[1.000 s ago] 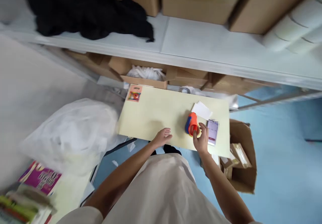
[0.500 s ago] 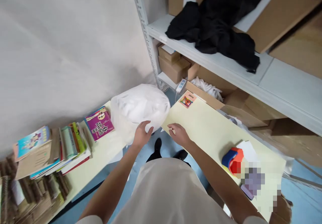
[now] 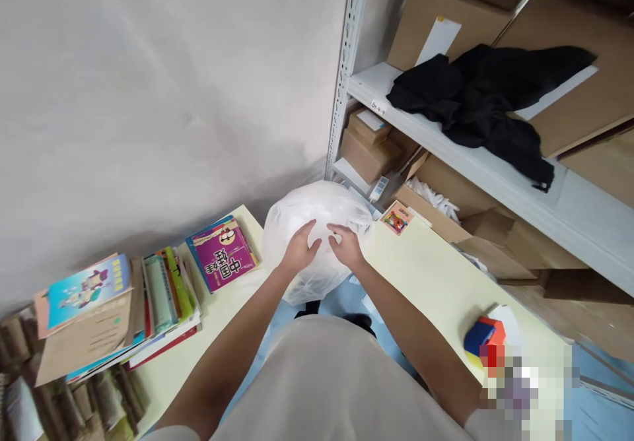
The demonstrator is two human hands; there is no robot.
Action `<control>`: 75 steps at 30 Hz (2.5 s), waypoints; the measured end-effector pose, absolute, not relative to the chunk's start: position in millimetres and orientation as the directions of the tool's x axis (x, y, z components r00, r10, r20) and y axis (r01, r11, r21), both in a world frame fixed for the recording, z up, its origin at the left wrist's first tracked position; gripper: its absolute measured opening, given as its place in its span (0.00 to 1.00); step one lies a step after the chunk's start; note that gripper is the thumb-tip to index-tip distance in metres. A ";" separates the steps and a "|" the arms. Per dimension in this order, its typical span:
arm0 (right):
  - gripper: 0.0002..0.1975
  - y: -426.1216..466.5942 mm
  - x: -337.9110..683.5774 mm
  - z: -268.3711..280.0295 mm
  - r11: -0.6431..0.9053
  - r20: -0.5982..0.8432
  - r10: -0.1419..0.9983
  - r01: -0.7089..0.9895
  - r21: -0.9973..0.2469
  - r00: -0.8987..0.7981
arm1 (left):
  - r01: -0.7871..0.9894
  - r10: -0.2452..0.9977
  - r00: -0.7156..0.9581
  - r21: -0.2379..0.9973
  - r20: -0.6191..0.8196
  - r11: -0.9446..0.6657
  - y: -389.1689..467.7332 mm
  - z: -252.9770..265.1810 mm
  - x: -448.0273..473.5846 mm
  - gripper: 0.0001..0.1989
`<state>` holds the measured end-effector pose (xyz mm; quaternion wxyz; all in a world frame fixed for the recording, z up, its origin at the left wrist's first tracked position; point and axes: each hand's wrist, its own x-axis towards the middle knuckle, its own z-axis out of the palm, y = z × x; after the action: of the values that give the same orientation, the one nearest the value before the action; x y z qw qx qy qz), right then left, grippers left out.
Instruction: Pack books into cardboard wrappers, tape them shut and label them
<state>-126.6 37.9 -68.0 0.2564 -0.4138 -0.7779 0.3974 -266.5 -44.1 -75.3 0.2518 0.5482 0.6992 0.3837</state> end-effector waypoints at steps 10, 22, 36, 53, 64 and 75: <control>0.05 12.8 -76.8 -7.6 0.495 0.229 0.742 0.285 -0.821 -0.630 | 0.598 0.969 0.222 0.771 0.104 -0.220 -28.3 4.6 -264.6 0.46; 0.19 31.1 -12.2 74.3 0.506 0.390 0.837 0.270 -0.819 -0.384 | 0.787 0.953 0.265 0.539 0.145 -0.301 -0.3 81.4 -282.0 0.16; 0.13 13.3 27.6 123.5 0.433 0.294 0.899 0.747 -0.504 -0.324 | 0.689 0.900 0.309 0.580 0.307 -0.434 28.9 115.5 -184.7 0.33; 0.17 -26.0 257.8 -51.0 -0.263 0.058 0.866 0.550 -0.792 0.497 | 0.824 0.825 0.510 0.415 -0.244 -0.387 96.6 -24.5 -93.3 0.10; 0.16 -52.5 285.5 -171.9 -0.478 -0.141 0.850 0.631 -0.611 0.507 | 0.846 0.832 0.533 0.110 -0.154 -0.522 119.3 -117.6 -23.4 0.34; 0.35 -66.9 268.6 -185.1 -0.066 0.035 0.994 0.846 -0.529 0.099 | 0.919 0.865 0.391 0.074 -0.315 -0.388 53.3 -170.7 -2.7 0.39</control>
<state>268.6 -66.9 -185.1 0.2155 -0.7093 -0.6487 0.1725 -2.7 53.3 -170.7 0.1186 0.8255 0.5402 -0.1130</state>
